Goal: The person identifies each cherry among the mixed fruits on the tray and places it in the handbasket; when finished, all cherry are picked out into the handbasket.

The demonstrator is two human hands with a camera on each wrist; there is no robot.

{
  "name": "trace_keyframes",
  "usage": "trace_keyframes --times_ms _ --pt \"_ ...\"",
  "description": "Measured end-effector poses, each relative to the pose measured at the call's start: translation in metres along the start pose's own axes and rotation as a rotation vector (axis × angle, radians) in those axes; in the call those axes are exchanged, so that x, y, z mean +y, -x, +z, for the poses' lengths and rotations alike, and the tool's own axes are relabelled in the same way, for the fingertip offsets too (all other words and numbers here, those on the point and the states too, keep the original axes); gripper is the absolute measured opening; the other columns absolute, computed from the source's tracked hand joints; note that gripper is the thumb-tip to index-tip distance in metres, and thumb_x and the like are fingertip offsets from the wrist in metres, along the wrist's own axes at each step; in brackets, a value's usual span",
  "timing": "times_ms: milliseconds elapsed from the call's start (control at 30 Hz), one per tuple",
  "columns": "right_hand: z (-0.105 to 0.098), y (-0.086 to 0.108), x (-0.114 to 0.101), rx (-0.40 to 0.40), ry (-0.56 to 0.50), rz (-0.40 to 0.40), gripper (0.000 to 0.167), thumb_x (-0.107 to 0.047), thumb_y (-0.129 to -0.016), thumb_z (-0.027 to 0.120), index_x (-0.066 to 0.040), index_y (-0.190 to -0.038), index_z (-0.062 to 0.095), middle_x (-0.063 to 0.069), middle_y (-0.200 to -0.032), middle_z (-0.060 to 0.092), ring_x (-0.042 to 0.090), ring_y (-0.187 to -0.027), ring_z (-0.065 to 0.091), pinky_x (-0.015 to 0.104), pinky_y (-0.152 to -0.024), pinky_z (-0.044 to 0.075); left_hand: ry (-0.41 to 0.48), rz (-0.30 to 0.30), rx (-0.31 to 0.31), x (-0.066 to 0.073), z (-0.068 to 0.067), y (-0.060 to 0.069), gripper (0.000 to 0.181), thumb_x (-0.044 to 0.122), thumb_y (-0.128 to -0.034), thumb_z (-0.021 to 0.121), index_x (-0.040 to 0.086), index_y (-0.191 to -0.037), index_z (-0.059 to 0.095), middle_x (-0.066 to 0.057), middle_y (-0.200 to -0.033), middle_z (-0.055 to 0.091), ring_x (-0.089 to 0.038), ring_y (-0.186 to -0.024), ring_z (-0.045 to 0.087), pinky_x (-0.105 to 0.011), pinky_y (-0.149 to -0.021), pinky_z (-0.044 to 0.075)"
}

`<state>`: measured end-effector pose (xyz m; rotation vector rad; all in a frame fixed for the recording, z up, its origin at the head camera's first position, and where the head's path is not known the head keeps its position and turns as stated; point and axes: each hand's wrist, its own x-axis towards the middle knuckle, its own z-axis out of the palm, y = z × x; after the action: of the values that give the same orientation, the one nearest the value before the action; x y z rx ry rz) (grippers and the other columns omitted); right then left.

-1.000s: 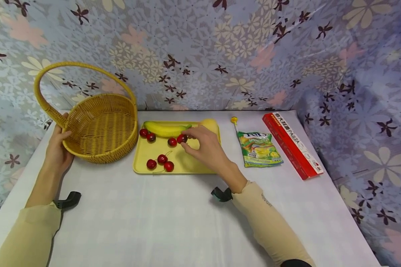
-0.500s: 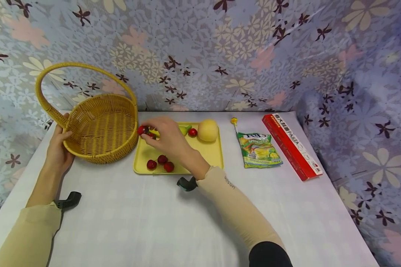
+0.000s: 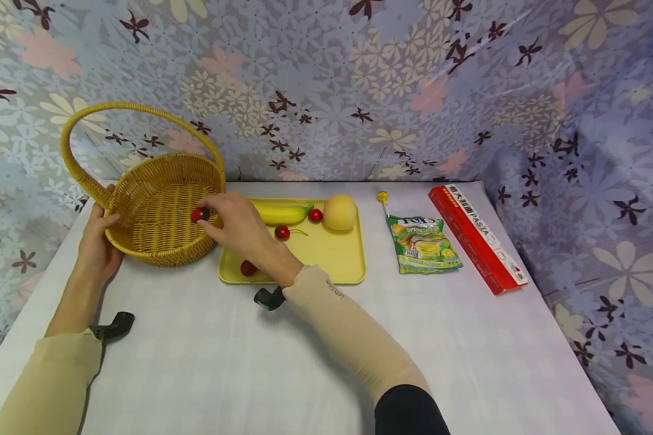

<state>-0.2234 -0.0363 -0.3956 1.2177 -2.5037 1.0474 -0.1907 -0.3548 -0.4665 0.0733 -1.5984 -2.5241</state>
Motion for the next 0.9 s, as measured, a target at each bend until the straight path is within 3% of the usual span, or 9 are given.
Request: trace_keyframes --times_ms 167,367,567,900 --pt "-0.003 0.011 0.008 0.001 -0.017 0.053 0.036 -0.023 -0.102 0.071 -0.008 -0.134 0.07 0.007 -0.13 0.073 0.022 -0.113 0.069 0.033 -0.096 0.055 0.011 0.004 0.003 -0.003 0.001 -0.001 0.063 0.009 -0.1096 0.041 0.031 -0.167 0.028 0.004 -0.169 0.026 -0.016 -0.153 0.026 -0.026 -0.126 0.024" --pt "-0.017 0.036 0.029 0.102 -0.059 0.107 0.03 -0.015 -0.1 0.072 -0.003 -0.127 0.073 0.011 -0.12 0.076 0.027 -0.107 0.071 0.04 -0.092 0.059 -0.004 -0.015 0.004 -0.003 0.0 -0.002 0.063 0.009 -0.11 0.041 0.034 -0.167 0.028 0.005 -0.17 0.025 -0.015 -0.156 0.021 -0.027 -0.13 0.018" --pt "-0.029 0.06 0.049 0.195 -0.06 0.155 0.03 -0.011 -0.098 0.074 -0.002 -0.126 0.073 0.012 -0.113 0.077 0.026 -0.102 0.072 0.038 -0.087 0.062 0.001 -0.006 -0.004 -0.001 -0.002 -0.001 0.065 0.009 -0.1101 0.04 0.03 -0.169 0.024 0.005 -0.171 0.024 -0.015 -0.156 0.021 -0.025 -0.128 0.021" --pt "-0.03 0.089 0.076 0.29 -0.08 0.24 0.021 -0.007 -0.095 0.076 0.003 -0.114 0.076 0.013 -0.102 0.078 0.027 -0.091 0.074 0.042 -0.082 0.063 -0.016 -0.017 -0.003 0.0 -0.003 0.001 0.063 0.011 -0.1107 0.039 0.033 -0.168 0.025 0.006 -0.173 0.02 -0.016 -0.159 0.015 -0.031 -0.132 0.011"
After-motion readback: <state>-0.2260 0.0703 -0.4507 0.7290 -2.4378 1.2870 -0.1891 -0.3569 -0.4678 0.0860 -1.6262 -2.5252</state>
